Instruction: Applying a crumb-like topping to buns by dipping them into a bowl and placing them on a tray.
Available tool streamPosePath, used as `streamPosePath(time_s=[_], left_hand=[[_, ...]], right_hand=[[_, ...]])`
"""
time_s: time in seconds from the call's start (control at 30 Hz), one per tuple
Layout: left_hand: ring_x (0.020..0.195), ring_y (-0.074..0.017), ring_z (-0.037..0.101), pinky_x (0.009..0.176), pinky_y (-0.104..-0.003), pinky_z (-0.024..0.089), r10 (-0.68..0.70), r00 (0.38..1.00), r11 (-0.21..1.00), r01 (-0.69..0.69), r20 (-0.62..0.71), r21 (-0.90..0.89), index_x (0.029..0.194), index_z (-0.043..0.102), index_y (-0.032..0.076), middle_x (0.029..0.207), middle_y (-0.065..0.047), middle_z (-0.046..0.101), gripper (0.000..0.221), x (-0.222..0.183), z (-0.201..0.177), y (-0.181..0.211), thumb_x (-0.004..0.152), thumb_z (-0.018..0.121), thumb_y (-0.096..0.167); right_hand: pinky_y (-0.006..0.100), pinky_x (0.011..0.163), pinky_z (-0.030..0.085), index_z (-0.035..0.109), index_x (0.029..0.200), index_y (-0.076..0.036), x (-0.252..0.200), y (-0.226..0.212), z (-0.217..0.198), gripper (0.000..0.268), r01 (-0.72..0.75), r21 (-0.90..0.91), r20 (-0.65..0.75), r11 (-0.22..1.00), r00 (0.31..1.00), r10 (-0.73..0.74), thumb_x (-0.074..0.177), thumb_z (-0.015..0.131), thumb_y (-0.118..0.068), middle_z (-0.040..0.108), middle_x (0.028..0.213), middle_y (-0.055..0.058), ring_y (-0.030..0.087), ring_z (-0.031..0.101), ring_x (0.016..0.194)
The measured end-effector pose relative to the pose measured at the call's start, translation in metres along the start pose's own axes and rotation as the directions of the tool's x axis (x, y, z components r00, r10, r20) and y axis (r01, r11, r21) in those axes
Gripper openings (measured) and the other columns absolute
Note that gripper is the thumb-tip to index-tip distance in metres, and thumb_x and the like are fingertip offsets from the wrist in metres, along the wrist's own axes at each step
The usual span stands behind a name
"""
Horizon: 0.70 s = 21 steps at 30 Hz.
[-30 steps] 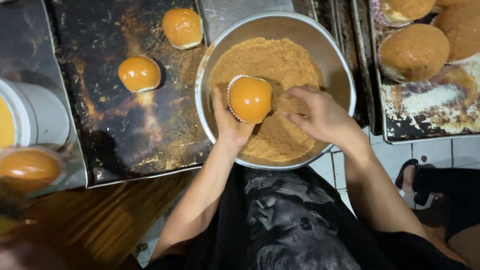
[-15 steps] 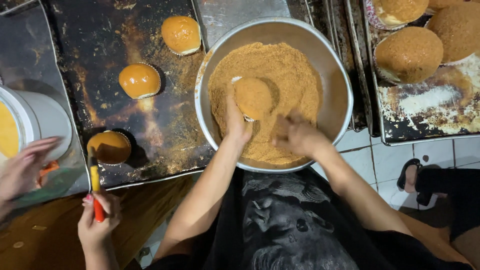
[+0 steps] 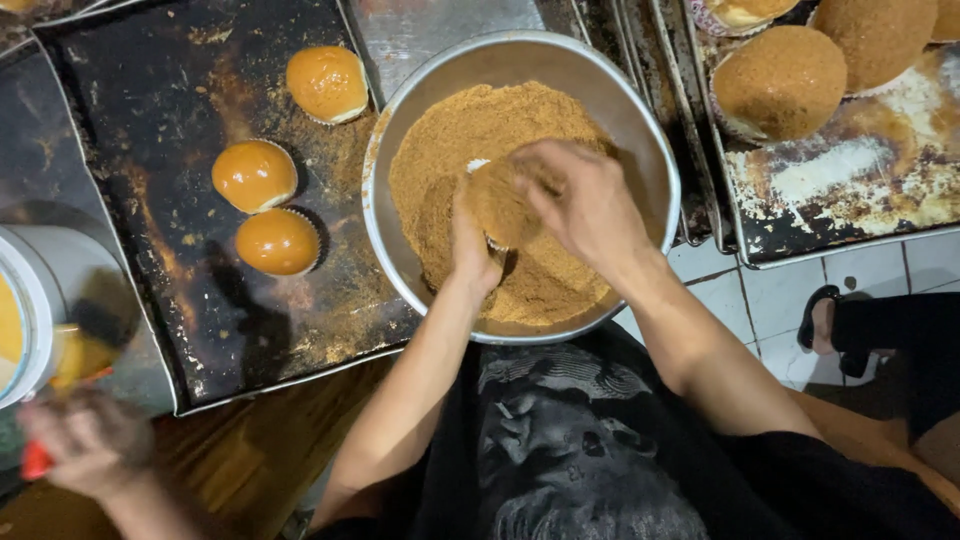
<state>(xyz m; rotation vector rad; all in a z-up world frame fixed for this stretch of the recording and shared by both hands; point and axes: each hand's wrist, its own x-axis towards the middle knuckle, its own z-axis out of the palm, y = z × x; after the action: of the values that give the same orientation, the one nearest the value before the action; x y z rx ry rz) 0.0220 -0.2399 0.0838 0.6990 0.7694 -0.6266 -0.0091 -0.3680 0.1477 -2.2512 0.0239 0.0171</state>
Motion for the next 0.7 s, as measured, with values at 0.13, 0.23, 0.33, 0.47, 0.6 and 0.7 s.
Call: streamPosePath(time_s=[0.13, 0.23, 0.33, 0.47, 0.6, 0.7], left_hand=[[0.117, -0.0312, 0.067, 0.096, -0.049, 0.059, -0.125, 0.992, 0.984, 0.125, 0.008, -0.125, 0.129, 0.067, 0.019, 0.133, -0.009, 0.068, 0.065, 0.012, -0.020, 0.006, 0.084, 0.068, 0.066], [0.115, -0.0361, 0.068, 0.094, -0.054, 0.058, -0.173, 0.985, 0.975, 0.174, 0.020, -0.141, 0.126, 0.069, 0.018, 0.131, -0.013, 0.068, 0.067, 0.011, -0.033, 0.016, 0.079, 0.072, 0.066], [0.112, -0.0365, 0.069, 0.094, -0.054, 0.058, -0.199, 0.979, 0.973, 0.203, 0.045, -0.113, 0.121, 0.071, 0.020, 0.124, -0.012, 0.071, 0.063, 0.025, -0.044, 0.021, 0.074, 0.076, 0.062], [0.107, -0.0346, 0.070, 0.091, -0.055, 0.059, -0.242, 0.966, 0.965, 0.249, 0.085, -0.080, 0.112, 0.074, 0.023, 0.117, -0.011, 0.073, 0.053, 0.026, -0.053, 0.026, 0.073, 0.078, 0.058], [0.108, -0.0331, 0.071, 0.092, -0.053, 0.059, -0.235, 0.966, 0.970, 0.241, 0.105, -0.039, 0.113, 0.075, 0.021, 0.117, -0.011, 0.074, 0.049, 0.027, -0.030, 0.020, 0.074, 0.079, 0.051], [0.108, -0.0336, 0.071, 0.095, -0.051, 0.059, -0.270, 0.955, 0.959, 0.278, 0.119, -0.059, 0.110, 0.074, 0.018, 0.118, -0.010, 0.074, 0.043, 0.027, -0.026, 0.013, 0.079, 0.079, 0.047]], right_hand=[[0.048, 0.094, 0.055, 0.071, 0.125, -0.013, -0.006, 0.009, 0.001, 0.028, -0.071, -0.117, -0.025, 0.991, 0.997, 0.069, 0.097, 0.074, -0.017, 0.071, 0.114, 0.011, 0.034, 0.068, 0.112], [0.051, 0.105, 0.051, 0.063, 0.137, -0.009, -0.024, -0.023, 0.000, 0.044, -0.240, -0.283, 0.333, 0.929, 0.883, 0.330, 0.094, 0.073, -0.015, 0.064, 0.131, 0.021, 0.039, 0.062, 0.124], [0.053, 0.108, 0.050, 0.061, 0.142, -0.010, -0.050, -0.002, 0.005, 0.051, -0.292, -0.360, 0.523, 0.886, 0.723, 0.451, 0.091, 0.071, -0.013, 0.063, 0.137, 0.025, 0.042, 0.060, 0.128], [0.052, 0.094, 0.059, 0.069, 0.131, -0.004, -0.057, 0.020, -0.008, 0.045, -0.248, -0.426, 0.455, 0.870, 0.772, 0.443, 0.086, 0.071, -0.005, 0.076, 0.106, 0.028, 0.043, 0.072, 0.107], [0.057, 0.086, 0.056, 0.069, 0.119, -0.001, -0.041, -0.005, -0.023, 0.030, -0.089, -0.037, 0.079, 0.995, 0.993, 0.091, 0.090, 0.068, -0.009, 0.072, 0.109, 0.026, 0.047, 0.068, 0.106], [0.052, 0.095, 0.056, 0.073, 0.113, -0.002, -0.030, -0.016, -0.026, 0.027, 0.068, 0.066, -0.033, 0.996, 0.997, -0.066, 0.088, 0.067, 0.005, 0.074, 0.108, 0.020, 0.042, 0.070, 0.108]])
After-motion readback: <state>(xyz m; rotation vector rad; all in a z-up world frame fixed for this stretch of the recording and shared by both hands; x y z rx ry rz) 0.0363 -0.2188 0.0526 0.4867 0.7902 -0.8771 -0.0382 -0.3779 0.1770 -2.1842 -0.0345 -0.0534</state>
